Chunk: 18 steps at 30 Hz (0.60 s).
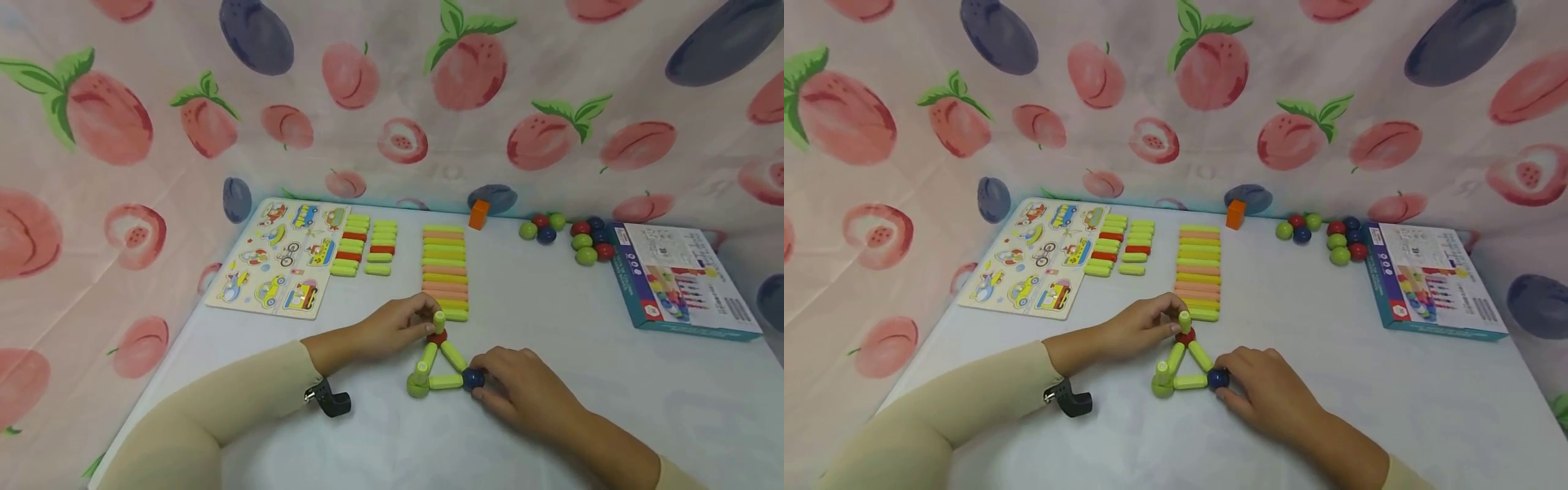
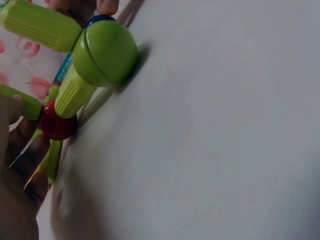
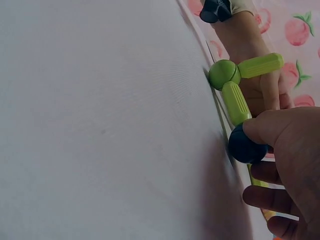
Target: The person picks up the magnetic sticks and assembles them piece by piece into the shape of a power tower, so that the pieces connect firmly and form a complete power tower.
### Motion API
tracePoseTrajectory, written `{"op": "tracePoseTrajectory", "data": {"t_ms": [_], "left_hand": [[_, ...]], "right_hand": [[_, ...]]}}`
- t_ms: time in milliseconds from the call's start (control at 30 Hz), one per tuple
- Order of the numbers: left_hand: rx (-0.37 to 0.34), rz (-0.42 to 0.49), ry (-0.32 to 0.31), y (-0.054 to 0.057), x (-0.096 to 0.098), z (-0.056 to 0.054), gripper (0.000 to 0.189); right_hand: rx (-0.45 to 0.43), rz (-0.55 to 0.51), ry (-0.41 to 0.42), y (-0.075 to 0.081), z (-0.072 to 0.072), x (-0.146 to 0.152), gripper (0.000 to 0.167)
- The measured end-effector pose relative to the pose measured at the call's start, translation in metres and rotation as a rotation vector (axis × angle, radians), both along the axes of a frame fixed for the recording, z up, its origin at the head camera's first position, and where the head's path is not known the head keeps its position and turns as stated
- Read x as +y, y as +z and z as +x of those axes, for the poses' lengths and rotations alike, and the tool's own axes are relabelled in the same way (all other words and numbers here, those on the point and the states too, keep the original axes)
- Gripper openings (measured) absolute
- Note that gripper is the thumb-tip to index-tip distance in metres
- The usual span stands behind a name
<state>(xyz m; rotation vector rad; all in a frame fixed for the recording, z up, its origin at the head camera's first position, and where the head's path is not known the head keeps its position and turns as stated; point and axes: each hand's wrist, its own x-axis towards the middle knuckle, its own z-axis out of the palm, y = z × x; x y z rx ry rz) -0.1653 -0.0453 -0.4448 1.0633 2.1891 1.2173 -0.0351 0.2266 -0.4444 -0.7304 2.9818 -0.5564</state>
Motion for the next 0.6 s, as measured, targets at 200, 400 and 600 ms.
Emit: {"op": "tracePoseTrajectory", "data": {"t_ms": [200, 400, 600], "left_hand": [[0.070, -0.052, -0.057, -0.004, -0.002, -0.002, 0.030], [0.255, -0.188, -0.019, -0.001, -0.020, 0.011, 0.018], [0.283, -0.185, 0.007, 0.002, -0.030, 0.042, 0.021]], "right_hand": [[0.000, -0.005, 0.004, -0.001, -0.001, 0.001, 0.035], [-0.030, -0.058, -0.062, -0.001, -0.014, 0.004, 0.037], [-0.052, -0.186, -0.170, -0.004, -0.010, 0.004, 0.037]]}}
